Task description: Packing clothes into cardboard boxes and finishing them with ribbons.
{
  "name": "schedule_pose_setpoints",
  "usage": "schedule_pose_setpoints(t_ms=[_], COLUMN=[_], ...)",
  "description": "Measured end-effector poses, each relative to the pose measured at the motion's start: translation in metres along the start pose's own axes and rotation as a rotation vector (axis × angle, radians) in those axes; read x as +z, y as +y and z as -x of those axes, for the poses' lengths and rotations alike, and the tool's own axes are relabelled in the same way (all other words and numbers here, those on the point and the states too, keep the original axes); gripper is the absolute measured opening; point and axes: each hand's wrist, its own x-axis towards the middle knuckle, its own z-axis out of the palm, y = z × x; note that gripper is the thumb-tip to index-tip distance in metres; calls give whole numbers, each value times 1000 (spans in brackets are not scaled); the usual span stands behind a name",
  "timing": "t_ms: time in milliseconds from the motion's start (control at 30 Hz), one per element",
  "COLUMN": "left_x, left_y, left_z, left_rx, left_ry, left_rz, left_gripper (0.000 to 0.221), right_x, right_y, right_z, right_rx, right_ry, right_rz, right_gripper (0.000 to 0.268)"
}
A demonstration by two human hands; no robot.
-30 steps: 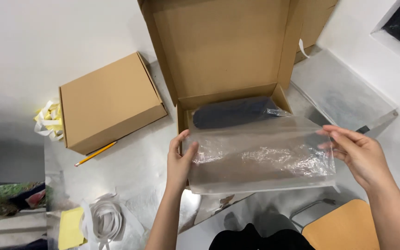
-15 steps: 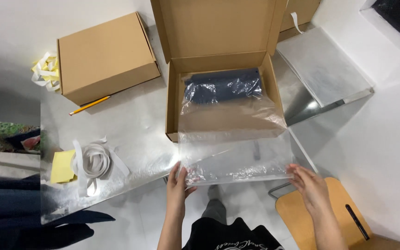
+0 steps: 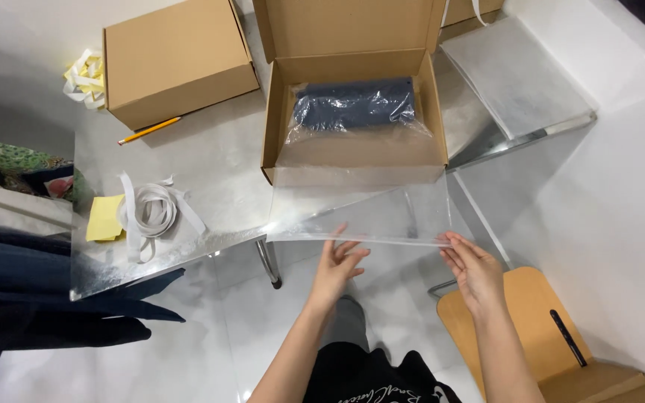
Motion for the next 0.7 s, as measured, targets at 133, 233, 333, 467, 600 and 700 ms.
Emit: schedule_pose_setpoints(t_ms=[133, 233, 333, 467, 600, 700], left_x=[33, 62, 84, 95, 102, 100], left_y=[-38, -40, -37, -45, -41, -57], left_z=[-33, -39, -40, -43, -33, -42], left_rx=[44, 80, 93, 71, 90, 116], left_ry=[-95, -138, -101, -38, -58, -84], left_rz=[-137, -196, -223, -201, -178, -146], left_gripper=[98, 113, 119, 121, 121, 120], right_x=[7, 10, 12, 19, 18, 18], right_y=[-6, -8, -15, -24, -16, 3], right_z=[9, 12, 14, 25, 27, 14], right_rx=[-12, -29, -27, -10, -17, -52], right_ry=[-19, -4, -8, 8, 11, 9], right_rz=[-11, 4, 30, 24, 28, 29], right_gripper=[31, 32, 33, 33, 32, 33])
